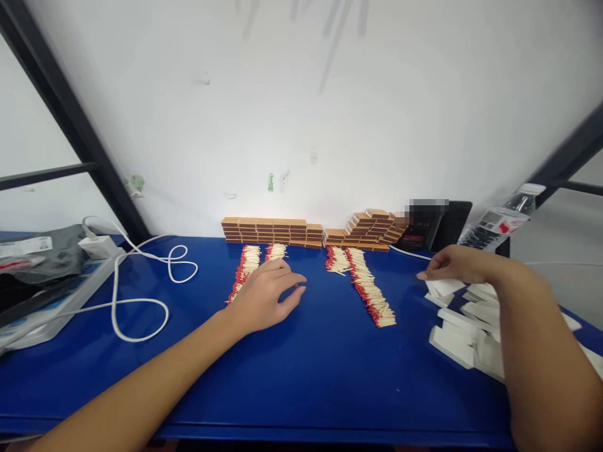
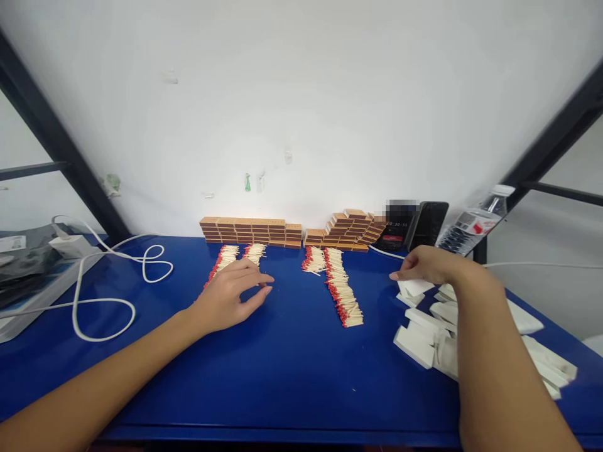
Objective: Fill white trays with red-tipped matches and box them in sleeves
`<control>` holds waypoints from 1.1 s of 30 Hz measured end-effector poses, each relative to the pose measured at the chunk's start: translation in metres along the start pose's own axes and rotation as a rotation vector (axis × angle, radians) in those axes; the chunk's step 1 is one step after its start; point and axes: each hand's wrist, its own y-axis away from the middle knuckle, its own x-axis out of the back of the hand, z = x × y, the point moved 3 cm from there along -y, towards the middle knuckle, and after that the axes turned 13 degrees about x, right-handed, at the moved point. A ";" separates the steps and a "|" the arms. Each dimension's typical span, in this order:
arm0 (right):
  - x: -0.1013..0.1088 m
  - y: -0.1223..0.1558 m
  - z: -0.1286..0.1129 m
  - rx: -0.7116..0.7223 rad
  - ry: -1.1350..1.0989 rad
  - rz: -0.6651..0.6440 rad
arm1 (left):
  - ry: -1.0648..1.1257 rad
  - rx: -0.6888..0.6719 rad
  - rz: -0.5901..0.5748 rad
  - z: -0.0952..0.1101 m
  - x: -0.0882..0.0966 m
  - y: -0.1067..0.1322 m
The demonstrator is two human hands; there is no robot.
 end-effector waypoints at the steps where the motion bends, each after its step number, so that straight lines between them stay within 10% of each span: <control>1: 0.002 -0.006 0.000 0.007 0.010 -0.036 | -0.002 -0.002 -0.002 0.000 -0.001 0.000; 6: 0.001 -0.027 -0.002 -0.061 0.001 -0.397 | 0.008 0.007 -0.013 -0.001 -0.003 0.001; 9: -0.001 -0.036 -0.023 0.006 -0.036 -0.297 | 0.002 0.011 -0.027 -0.001 -0.004 0.002; 13: -0.015 -0.032 -0.084 0.184 -0.230 -0.138 | 0.007 0.019 -0.033 -0.001 -0.004 0.002; 22: -0.070 0.027 -0.205 0.200 -0.782 -0.406 | 0.011 0.022 -0.047 0.003 -0.002 0.001; 33: -0.058 -0.009 -0.135 0.414 -0.152 -0.269 | 0.019 0.152 -0.289 -0.007 -0.011 0.006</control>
